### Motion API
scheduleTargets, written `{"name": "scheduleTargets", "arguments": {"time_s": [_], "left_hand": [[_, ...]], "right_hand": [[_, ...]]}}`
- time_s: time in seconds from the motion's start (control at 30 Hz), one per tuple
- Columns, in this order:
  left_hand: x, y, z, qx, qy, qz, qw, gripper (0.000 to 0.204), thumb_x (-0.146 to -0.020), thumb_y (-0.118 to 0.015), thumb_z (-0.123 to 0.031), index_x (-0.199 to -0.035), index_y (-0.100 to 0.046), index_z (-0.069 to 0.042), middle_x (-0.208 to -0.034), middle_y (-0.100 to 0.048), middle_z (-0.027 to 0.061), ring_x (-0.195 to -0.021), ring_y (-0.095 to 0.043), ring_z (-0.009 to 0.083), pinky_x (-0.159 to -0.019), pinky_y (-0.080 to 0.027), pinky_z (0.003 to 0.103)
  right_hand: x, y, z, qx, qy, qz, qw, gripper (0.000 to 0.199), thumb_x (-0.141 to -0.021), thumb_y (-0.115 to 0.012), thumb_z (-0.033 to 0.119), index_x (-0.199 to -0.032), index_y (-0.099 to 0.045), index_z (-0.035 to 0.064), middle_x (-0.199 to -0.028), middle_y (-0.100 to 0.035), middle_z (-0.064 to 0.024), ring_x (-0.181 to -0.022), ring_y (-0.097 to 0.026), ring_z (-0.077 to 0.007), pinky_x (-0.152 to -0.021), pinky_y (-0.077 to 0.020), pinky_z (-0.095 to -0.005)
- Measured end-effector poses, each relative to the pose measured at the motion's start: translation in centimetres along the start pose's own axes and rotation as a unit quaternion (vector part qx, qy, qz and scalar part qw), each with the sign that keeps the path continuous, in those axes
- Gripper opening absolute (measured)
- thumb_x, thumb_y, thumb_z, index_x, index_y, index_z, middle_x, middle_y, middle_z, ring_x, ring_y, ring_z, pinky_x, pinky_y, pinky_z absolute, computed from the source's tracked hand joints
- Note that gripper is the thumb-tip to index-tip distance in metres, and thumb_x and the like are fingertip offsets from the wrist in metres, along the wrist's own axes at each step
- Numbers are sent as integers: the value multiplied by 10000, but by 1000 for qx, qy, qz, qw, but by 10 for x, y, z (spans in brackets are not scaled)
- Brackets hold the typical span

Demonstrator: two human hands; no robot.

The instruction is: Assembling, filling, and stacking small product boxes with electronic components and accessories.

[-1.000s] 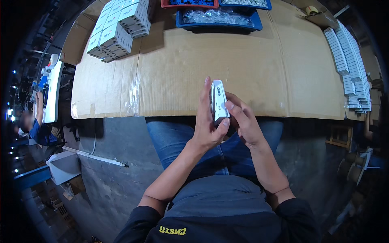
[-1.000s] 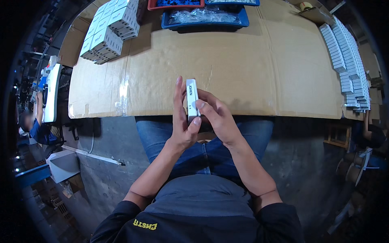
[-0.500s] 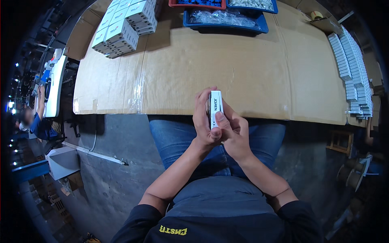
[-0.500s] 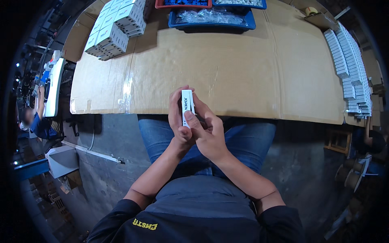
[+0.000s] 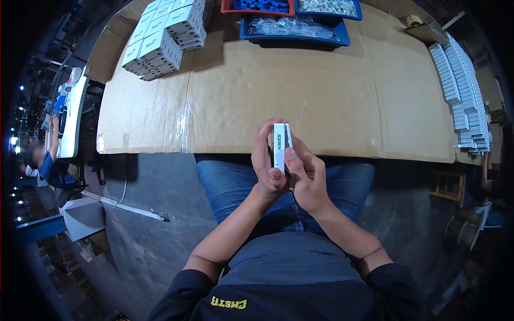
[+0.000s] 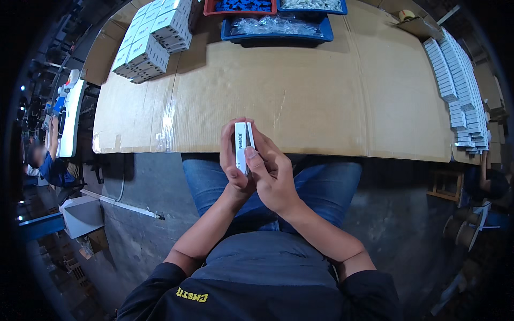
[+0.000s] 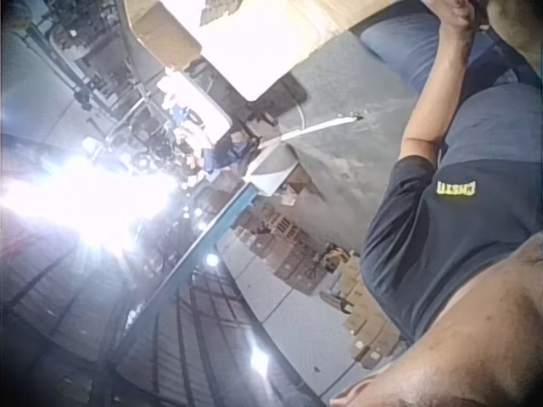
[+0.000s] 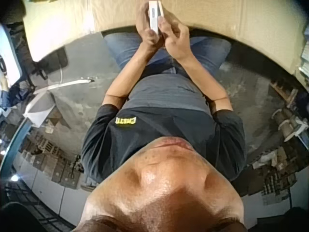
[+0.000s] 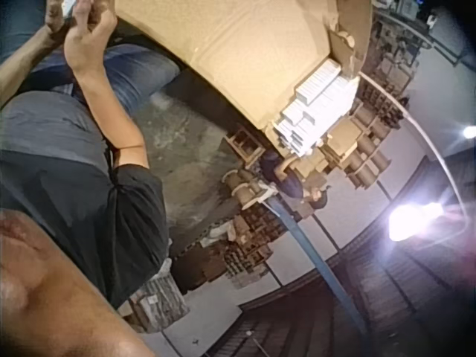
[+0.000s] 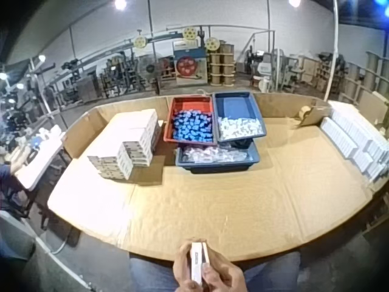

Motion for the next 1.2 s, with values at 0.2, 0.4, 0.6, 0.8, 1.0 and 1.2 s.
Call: {"name": "scheduleTargets", "arguments": {"time_s": [0.2, 0.4, 0.6, 0.8, 1.0, 1.2], "left_hand": [[-9, -8, 10, -100, -87, 116, 984, 1231, -890, -424, -893, -1624, -204, 71, -1553, -404, 258, -1367, -498, 374, -1149, -384, 499], [9, -13, 16, 242, 350, 18, 905, 1040, -929, -310, -878, -1648, -269, -127, -1469, -525, 127, -1354, -531, 248, -1136, -450, 424], [20, -32, -3, 325, 477, 112, 809, 820, -1062, -219, -718, -1601, -332, -110, -1428, -565, 139, -1288, -607, 258, -1070, -529, 404], [24, -41, -16, 344, 488, 127, 792, 710, -1097, -269, -639, -1509, -410, -78, -1305, -627, 144, -1148, -689, 239, -934, -602, 364], [34, -39, -3, 336, 506, 125, 785, 684, -1099, -297, -629, -1481, -432, -78, -1272, -642, 117, -1135, -688, 217, -937, -592, 352], [37, -49, 3, 320, 466, 140, 813, 744, -1103, -301, -624, -1551, -360, -34, -1377, -557, 140, -1278, -583, 239, -1074, -491, 370]], "right_hand": [[-10, 24, 1, -28, -66, 51, 996, 574, -1117, -523, 326, -1579, -430, -2, -1501, -461, -146, -1345, -497, -194, -1119, -410, -321], [-6, 35, 22, 341, 108, 68, 931, 922, -809, -869, 470, -1579, -485, 139, -1580, -381, -212, -1433, -433, -379, -1179, -390, -495], [-20, 47, 29, 395, 269, 68, 876, 892, -806, -838, 534, -1539, -530, 128, -1647, -345, -231, -1498, -379, -416, -1219, -327, -544], [-23, 43, 41, 397, 408, 56, 820, 967, -801, -727, 689, -1390, -596, -67, -1383, -621, -262, -1226, -649, -432, -1058, -514, -516], [-24, 44, 29, 364, 420, 56, 829, 965, -820, -693, 698, -1375, -604, -86, -1357, -617, -303, -1180, -660, -465, -987, -557, -490], [-25, 57, 17, 277, 355, 15, 893, 1000, -927, -494, 777, -1398, -579, -102, -1366, -615, -304, -1214, -660, -441, -1010, -540, -474]]}}
Point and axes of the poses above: each hand's wrist, its own x-axis away from the middle knuckle, its own y-axis out of the back of the hand, z = x × y, the point moved 6 cm from there along -x, towards the middle knuckle
